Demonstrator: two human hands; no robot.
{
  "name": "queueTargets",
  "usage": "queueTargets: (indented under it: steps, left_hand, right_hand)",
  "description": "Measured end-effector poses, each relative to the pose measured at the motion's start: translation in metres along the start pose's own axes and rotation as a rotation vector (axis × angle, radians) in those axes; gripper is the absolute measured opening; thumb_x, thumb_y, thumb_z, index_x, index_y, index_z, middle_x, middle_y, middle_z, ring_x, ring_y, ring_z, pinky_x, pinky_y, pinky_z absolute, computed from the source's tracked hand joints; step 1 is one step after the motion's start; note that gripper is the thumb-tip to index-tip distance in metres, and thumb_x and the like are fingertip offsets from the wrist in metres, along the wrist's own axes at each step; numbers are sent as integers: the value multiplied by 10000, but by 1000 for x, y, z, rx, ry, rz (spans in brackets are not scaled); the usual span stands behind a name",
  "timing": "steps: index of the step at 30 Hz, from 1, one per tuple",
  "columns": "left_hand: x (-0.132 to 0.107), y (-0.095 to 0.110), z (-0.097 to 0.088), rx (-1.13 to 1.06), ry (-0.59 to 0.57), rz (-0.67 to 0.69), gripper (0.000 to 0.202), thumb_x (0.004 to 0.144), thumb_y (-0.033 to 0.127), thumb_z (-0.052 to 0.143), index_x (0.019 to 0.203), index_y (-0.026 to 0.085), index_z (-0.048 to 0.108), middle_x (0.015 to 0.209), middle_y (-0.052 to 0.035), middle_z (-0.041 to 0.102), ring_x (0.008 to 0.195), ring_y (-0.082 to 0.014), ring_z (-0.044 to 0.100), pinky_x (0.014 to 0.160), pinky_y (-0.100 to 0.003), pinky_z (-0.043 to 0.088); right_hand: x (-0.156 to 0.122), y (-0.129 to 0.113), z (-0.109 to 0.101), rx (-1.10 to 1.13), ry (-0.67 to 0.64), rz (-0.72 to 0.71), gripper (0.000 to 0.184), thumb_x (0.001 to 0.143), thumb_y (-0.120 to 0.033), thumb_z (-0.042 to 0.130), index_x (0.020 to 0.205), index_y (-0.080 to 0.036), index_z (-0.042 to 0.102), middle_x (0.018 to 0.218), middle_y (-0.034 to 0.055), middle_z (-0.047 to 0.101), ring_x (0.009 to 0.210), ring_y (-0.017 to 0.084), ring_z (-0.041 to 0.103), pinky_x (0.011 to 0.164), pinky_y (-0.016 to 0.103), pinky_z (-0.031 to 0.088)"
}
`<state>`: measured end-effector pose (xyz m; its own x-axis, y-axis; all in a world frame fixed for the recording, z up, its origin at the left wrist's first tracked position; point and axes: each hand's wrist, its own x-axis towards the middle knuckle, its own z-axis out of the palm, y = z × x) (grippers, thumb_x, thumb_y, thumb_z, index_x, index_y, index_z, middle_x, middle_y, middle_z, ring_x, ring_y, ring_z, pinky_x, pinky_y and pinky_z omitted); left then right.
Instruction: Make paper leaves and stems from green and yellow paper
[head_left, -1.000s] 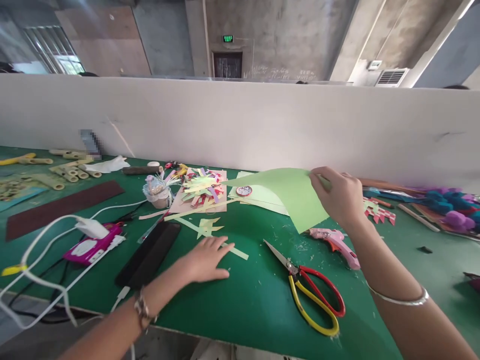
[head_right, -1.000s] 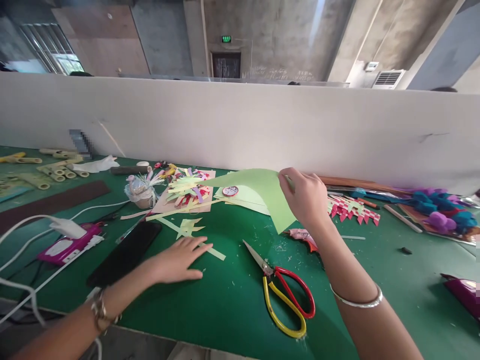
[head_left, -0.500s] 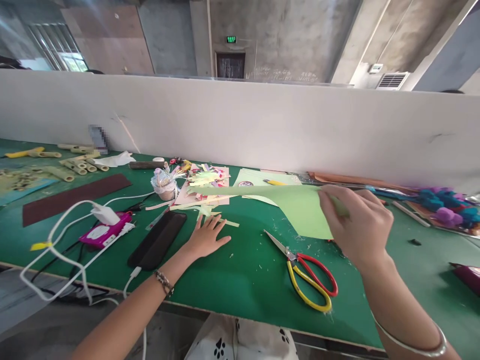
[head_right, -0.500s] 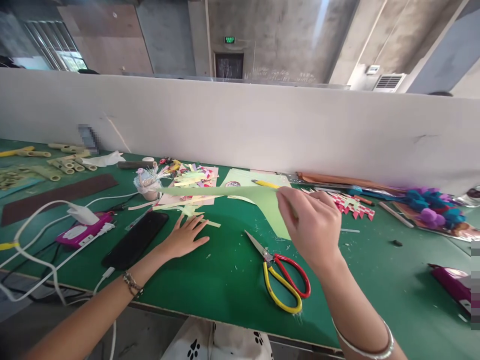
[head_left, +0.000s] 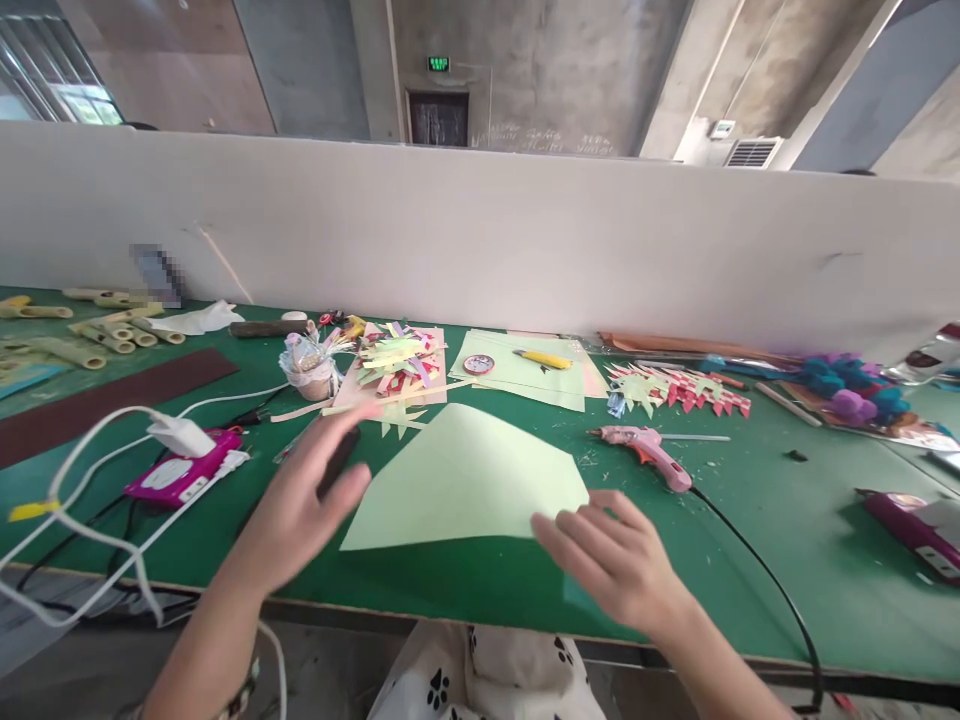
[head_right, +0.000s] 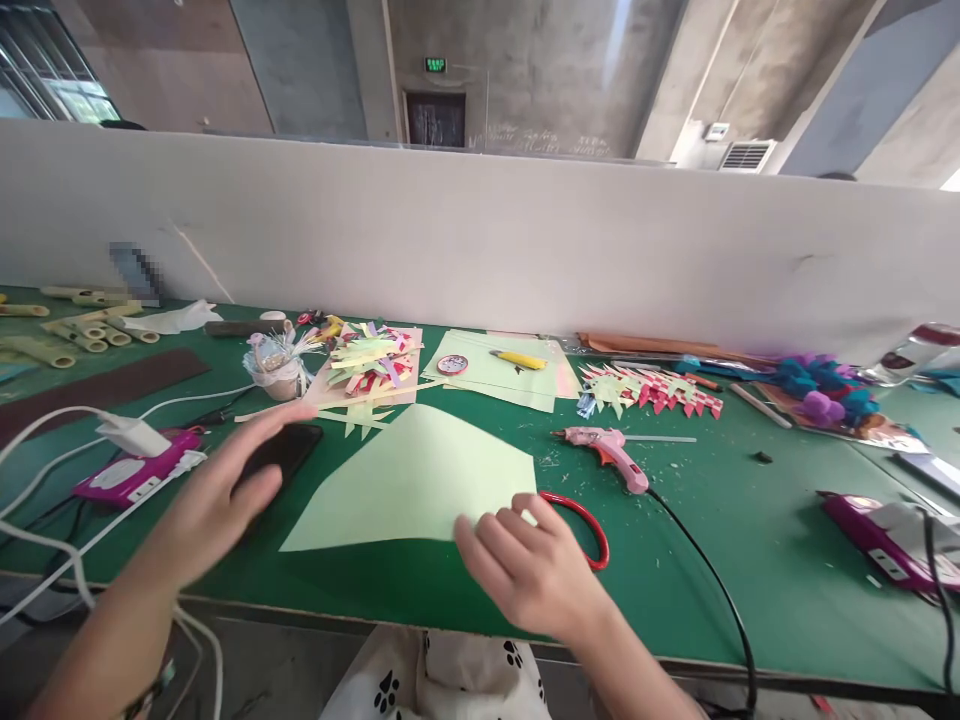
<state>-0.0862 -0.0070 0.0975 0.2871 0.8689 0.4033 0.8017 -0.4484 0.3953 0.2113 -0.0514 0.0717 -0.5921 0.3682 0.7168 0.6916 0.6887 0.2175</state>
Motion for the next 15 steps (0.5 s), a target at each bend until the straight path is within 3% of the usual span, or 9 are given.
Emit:
queueTargets:
  steps: [3,6,9,11,13,15]
  left_hand:
    - [-36,22,9,136,-236,246,747,781,554,475,1414,289,179,1456,-53,265,1277,-289,343,960,-355,430]
    - [-54,30,39,252,-365,398,746,770,448,540,1412,295,192,1437,-35,308,1266,-295,362,970,-408,428]
    - [-57,21,60,318,-310,431,526,847,186,384,1357,308,334,1342,-26,459,1170,-239,489,962,-428,436]
    - [-55,12,64,337,-222,425,544,830,61,277,1287,303,447,1239,-23,561,1098,-213,549,939,-426,454]
    - [-55,6,62,336,-149,436,561,818,30,248,1242,296,502,1156,-18,617,1052,-201,577,915,-407,470]
    - [-57,4,56,329,-105,460,551,815,36,261,1225,297,520,1091,-9,649,999,-196,601,892,-389,478]
  right_hand:
    - [-11,-24,13,64,-37,-1,211,856,-91,409,876,-150,610,597,-3,568,512,101,457,619,301,379]
    - [-17,-38,18,103,-61,57,229,862,-76,379,845,-143,597,586,-8,542,510,97,431,622,294,384]
    - [-25,-38,16,202,-112,128,197,878,-122,396,855,-178,584,590,-27,537,515,91,452,684,297,412]
    - [-35,-28,12,292,-192,215,191,895,-292,417,940,-203,580,696,-1,595,611,119,533,761,332,435]
    - [-51,-15,9,285,-300,386,353,863,-469,417,1070,-217,553,906,61,633,815,190,589,785,368,460]
    - [-71,-3,8,117,-386,616,356,866,-426,415,1142,-227,519,1039,86,619,925,226,591,727,355,494]
